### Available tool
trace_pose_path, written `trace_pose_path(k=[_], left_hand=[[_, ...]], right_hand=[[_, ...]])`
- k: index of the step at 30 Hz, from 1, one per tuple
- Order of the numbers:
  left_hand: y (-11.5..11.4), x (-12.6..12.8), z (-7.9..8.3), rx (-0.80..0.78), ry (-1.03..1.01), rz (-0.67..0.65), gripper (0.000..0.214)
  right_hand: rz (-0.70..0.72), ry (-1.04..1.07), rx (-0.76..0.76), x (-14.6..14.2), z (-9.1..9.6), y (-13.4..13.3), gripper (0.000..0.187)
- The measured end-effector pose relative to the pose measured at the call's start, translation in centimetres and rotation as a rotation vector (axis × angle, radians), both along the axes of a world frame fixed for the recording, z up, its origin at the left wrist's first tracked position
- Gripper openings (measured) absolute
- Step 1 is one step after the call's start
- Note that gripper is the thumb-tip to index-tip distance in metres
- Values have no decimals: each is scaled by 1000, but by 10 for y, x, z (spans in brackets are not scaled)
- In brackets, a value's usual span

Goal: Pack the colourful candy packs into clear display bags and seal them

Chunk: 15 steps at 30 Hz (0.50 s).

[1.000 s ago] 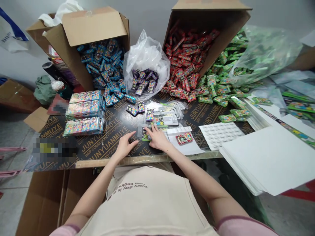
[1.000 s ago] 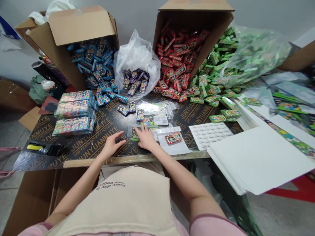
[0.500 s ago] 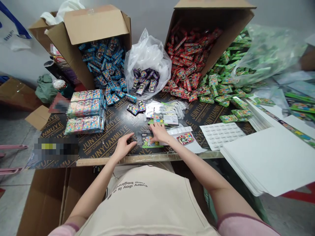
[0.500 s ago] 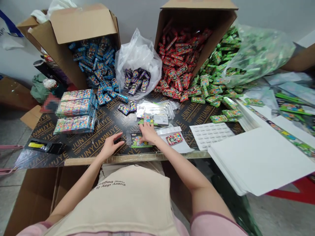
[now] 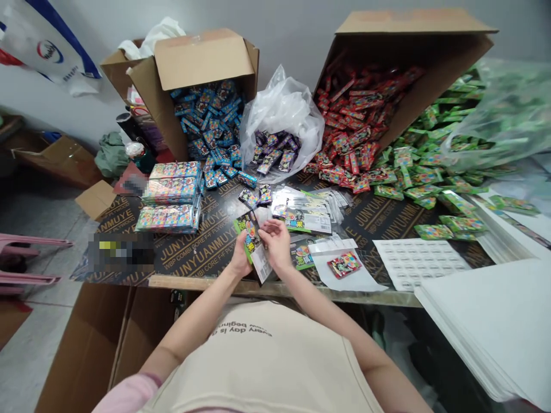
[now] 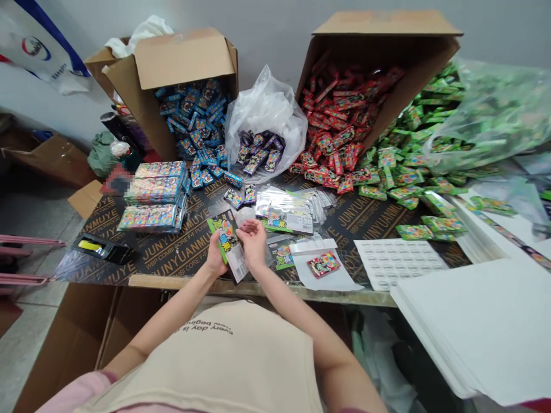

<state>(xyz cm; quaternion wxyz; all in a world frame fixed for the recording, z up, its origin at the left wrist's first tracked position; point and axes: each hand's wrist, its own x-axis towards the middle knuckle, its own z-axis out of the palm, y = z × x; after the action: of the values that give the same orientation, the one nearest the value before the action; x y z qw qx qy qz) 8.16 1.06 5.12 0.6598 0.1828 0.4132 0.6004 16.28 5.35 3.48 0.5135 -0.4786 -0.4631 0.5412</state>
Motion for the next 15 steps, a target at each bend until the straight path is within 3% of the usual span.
trace_pose_path(k=[3, 7, 9, 12, 15], left_hand=[[-3, 9, 10, -21, -74, 37, 66], [-19, -3, 11, -60, -36, -124, 59], [-26, -12, 8, -68, 15, -223, 54], [-26, -21, 5, -36, 89, -236, 51], [-21, -26, 9, -17, 94, -256, 55]], right_hand=[[-134, -336, 215, -3, 14, -24, 60], [-16, -655, 428, 15, 43, -18, 64], [62, -646, 470, 24, 54, -2, 58], [187, -522, 484, 32, 63, 19, 35], [307, -469, 496, 38, 65, 29, 37]])
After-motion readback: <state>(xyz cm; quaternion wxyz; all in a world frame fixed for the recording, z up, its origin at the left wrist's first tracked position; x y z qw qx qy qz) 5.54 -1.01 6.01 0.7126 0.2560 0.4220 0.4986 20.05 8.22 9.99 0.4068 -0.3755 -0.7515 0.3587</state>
